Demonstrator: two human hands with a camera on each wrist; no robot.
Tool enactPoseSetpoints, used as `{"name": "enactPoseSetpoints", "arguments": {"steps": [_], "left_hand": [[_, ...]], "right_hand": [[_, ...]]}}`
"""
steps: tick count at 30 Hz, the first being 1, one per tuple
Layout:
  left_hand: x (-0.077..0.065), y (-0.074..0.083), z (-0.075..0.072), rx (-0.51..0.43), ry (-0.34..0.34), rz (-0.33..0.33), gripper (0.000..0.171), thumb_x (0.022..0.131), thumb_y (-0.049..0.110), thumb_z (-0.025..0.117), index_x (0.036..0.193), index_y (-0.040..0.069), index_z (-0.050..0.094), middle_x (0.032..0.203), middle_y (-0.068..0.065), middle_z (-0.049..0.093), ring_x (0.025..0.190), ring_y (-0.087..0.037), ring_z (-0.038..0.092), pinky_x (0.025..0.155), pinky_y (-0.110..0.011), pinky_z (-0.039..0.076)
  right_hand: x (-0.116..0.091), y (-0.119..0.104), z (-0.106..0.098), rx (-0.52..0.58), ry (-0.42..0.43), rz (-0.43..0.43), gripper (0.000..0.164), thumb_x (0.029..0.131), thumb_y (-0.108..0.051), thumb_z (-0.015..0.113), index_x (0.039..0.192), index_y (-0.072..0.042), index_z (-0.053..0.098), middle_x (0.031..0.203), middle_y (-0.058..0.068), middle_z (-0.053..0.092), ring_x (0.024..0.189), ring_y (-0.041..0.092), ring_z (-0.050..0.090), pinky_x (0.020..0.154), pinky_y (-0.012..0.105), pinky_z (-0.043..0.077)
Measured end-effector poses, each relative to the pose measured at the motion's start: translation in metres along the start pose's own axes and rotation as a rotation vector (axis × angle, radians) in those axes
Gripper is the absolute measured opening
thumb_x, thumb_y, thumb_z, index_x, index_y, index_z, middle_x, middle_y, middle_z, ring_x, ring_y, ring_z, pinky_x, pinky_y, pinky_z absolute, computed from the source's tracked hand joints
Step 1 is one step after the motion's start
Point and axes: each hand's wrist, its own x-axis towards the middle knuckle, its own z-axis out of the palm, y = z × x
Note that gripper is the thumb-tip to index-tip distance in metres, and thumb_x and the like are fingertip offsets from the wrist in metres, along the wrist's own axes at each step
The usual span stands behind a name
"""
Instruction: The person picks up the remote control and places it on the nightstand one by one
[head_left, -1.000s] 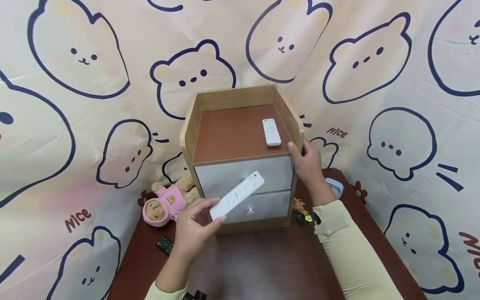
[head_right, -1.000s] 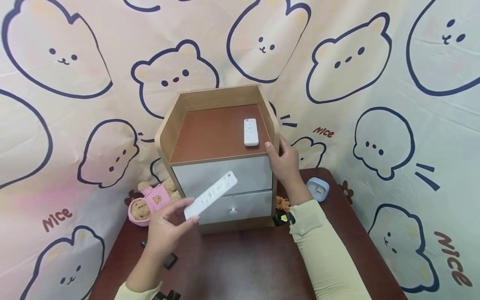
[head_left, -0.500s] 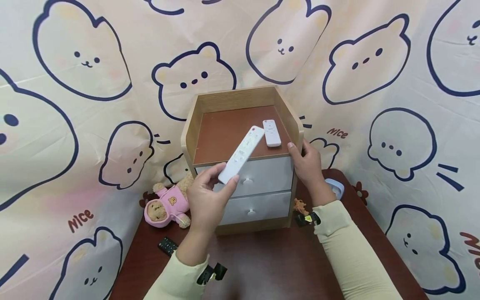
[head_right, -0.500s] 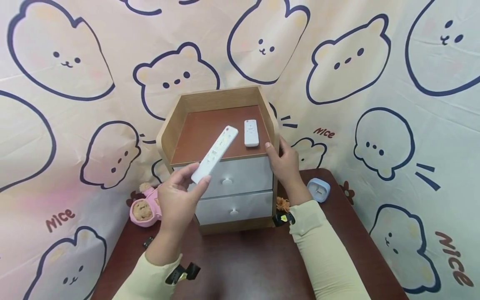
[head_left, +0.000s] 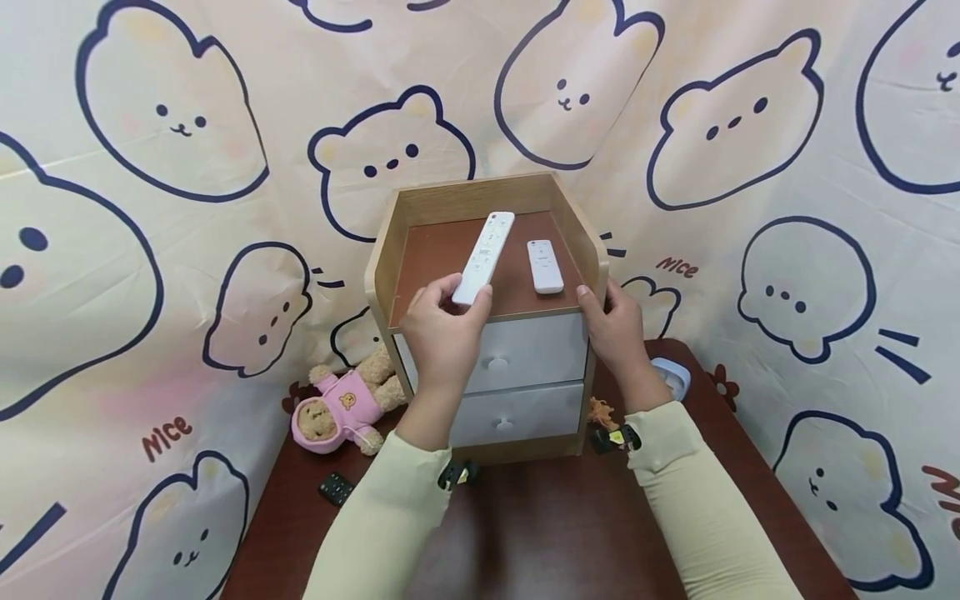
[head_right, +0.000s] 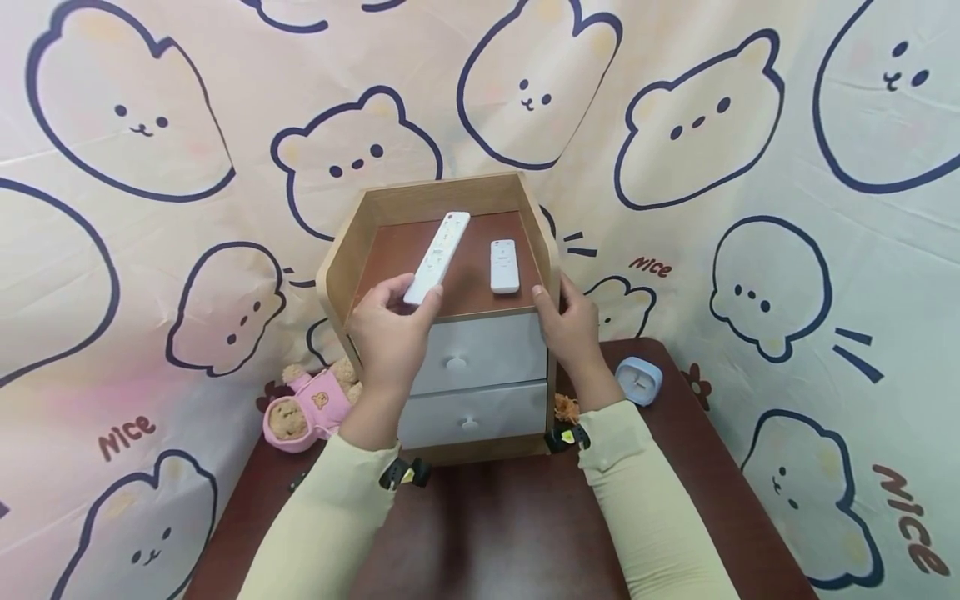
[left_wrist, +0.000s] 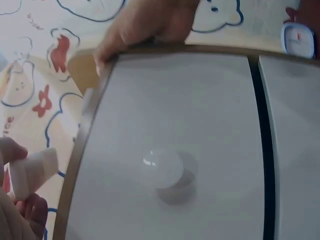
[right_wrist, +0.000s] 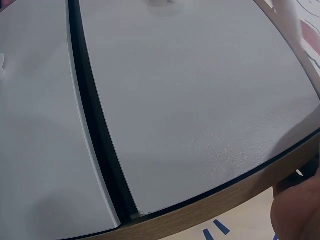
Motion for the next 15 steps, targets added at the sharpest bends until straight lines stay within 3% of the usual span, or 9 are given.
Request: {"name": "enactPoseSetpoints", "arguments": {"steps": [8, 15], "left_hand": [[0.015, -0.005, 0.023, 0.24, -0.01, -0.007, 0.046, 0.089, 0.036, 0.089, 0.12, 0.003, 0.08, 0.11, -0.014, 0.076, 0.103, -0.031, 0.072, 0.087, -0.047, 0.056], [0.016, -0.006, 0.036, 0.414, -0.001, 0.066, 0.046, 0.09, 0.039, 0.086, 0.116, 0.001, 0.08, 0.103, -0.014, 0.076, 0.097, -0.033, 0.069, 0.087, -0.048, 0.052]], "right_hand": [[-0.001, 0.002, 0.001, -0.002, 0.009, 0.014, 0.066, 0.108, -0.052, 0.059, 0.159, -0.011, 0.056, 0.158, 0.018, 0.06, 0.145, 0.041, 0.058, 0.12, 0.065, 0.044], [0.0, 0.002, 0.001, 0.005, 0.012, 0.011, 0.066, 0.107, -0.052, 0.06, 0.158, -0.011, 0.056, 0.159, 0.017, 0.06, 0.146, 0.04, 0.057, 0.121, 0.065, 0.043]]}}
